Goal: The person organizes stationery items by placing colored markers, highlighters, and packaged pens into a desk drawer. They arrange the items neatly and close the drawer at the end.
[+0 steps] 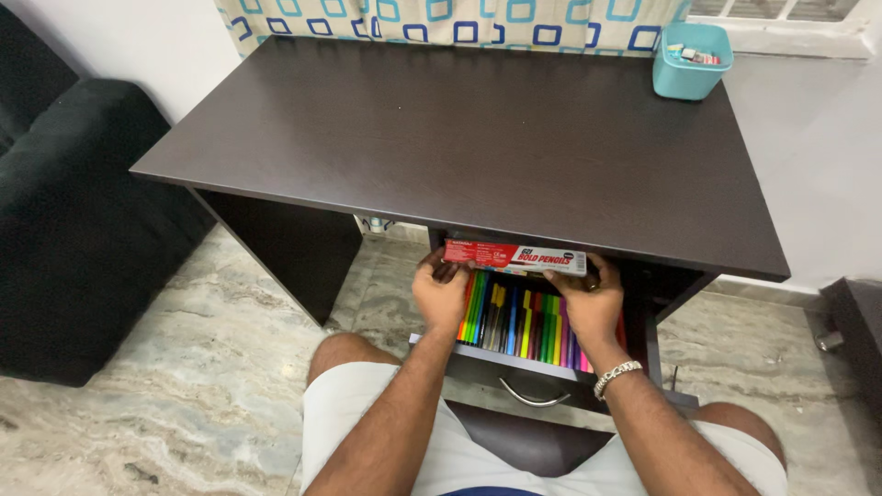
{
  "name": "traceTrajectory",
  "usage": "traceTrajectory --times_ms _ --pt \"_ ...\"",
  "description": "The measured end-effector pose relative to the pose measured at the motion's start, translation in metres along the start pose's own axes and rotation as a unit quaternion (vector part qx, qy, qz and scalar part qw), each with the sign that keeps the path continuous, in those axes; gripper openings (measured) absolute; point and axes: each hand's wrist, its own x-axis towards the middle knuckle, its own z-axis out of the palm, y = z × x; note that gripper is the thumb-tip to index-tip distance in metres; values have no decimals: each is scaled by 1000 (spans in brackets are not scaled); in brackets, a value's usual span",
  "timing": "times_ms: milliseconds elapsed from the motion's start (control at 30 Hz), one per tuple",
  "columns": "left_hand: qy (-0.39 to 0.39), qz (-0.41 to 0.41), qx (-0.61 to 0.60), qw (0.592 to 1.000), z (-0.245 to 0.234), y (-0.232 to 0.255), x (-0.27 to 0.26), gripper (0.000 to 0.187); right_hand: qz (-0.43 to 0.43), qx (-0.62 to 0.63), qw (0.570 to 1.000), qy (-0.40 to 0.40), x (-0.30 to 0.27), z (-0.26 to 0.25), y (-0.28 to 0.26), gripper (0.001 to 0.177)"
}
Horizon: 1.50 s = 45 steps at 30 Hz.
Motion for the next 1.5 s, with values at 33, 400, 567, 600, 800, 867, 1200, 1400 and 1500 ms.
traceTrajectory --times_ms 33,400,567,600,800,867,1200,1400,1500 --pt "1 13 2 1000 1 1 1 56 -8 -10 1000 -2 0 0 0 55" --pt "35 118 168 978 -7 -25 10 39 -22 -38 999 24 -3 2 18 60" --pt "52 77 98 991 -6 -38 16 36 -38 -22 999 21 -5 -5 27 59" --pt "72 77 99 989 -5 -37 16 36 -23 -14 1000 16 -6 -5 27 57" --pt "104 51 203 972 -5 -16 5 33 -26 -119 992 -6 -13 -9 14 51" --pt "72 23 174 982 -6 -10 1 41 -58 -171 984 -15 -15 -10 13 55" --pt "-23 32 -58 998 -6 -21 -4 54 -38 -195 980 -17 -21 -10 5 71" --pt "-15 10 75 997 -8 -1 -18 41 -36 -222 974 0 -26 -12 6 55" --pt "-37 95 152 983 -3 3 -24 45 -43 -258 965 -8 -27 -13 4 56"
